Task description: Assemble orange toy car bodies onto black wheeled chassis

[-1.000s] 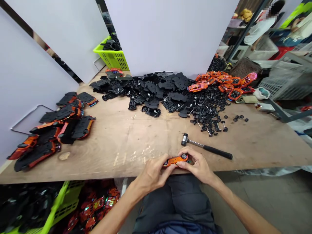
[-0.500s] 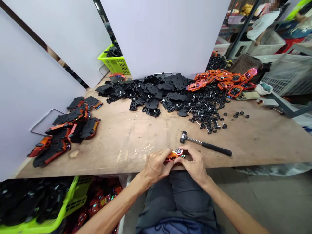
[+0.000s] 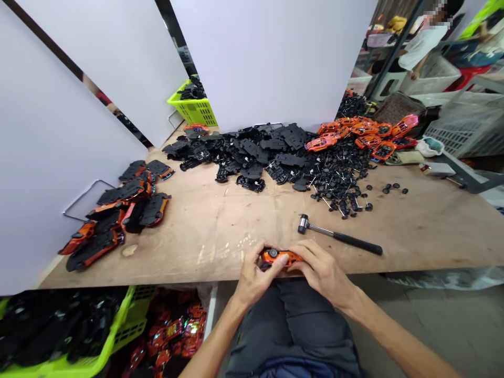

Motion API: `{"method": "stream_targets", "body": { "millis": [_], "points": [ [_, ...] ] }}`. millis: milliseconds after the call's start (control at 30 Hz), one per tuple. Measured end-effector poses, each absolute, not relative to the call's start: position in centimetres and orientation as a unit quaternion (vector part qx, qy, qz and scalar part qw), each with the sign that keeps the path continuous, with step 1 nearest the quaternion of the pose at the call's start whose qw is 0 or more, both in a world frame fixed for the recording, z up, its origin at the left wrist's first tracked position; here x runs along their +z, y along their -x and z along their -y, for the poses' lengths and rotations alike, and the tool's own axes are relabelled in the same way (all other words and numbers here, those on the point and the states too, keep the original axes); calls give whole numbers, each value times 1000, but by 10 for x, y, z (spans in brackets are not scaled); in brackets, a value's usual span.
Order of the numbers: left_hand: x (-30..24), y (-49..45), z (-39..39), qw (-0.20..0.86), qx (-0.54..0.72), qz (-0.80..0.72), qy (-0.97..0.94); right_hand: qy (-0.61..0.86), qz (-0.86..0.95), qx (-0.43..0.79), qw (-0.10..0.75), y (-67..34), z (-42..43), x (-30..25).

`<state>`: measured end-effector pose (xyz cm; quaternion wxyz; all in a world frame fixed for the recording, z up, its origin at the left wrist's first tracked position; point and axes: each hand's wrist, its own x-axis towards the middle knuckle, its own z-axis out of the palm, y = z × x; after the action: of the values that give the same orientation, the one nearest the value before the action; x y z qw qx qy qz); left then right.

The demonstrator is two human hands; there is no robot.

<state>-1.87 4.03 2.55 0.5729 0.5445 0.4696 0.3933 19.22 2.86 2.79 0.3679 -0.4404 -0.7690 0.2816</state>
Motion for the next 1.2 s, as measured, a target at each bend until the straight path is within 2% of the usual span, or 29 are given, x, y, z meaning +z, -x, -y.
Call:
{"method": "stream_targets", "body": {
  "millis": [100, 233, 367, 467, 533, 667, 733, 800, 867, 967, 1033, 1100, 1200],
  "points": [
    [25, 18, -40, 537, 366, -497, -575, 441, 775, 289, 350, -200, -34, 31],
    [20, 8, -36, 511, 377, -517, -574, 483, 719, 329, 376, -196, -35, 19],
    [12, 9, -36, 476, 391, -504, -606, 504, 673, 317, 438, -189, -30, 6],
    [14, 18, -41, 445, 360, -471, -671, 506, 666, 339, 430, -193, -29, 4],
    [24, 23, -44, 389, 306, -439, -750, 508, 668, 372, 398, -198, -31, 10],
    [56, 16, -39, 207, 160, -401, -878, 514, 675, 390, 358, -198, -27, 39],
    [65, 7, -32, 174, 132, -429, -877, 526, 660, 412, 344, -193, -23, 57],
    [65, 1, -21, 241, 154, -473, -833, 517, 651, 453, 321, -195, -23, 70],
    [58, -1, -7, 410, 204, -505, -732, 504, 675, 438, 312, -208, -30, 73],
    [43, 1, 13, 755, 251, -441, -414, 556, 743, 221, 301, -247, -50, 56],
    [31, 2, 20, 904, 239, -323, -144, 586, 767, 90, 247, -270, -61, 38],
    [20, 1, 19, 946, 230, -218, 62, 583, 786, 66, 196, -281, -64, 24],
    [4, 0, 12, 939, 241, -158, 187, 551, 799, 147, 192, -276, -52, 25]
  ]
}}
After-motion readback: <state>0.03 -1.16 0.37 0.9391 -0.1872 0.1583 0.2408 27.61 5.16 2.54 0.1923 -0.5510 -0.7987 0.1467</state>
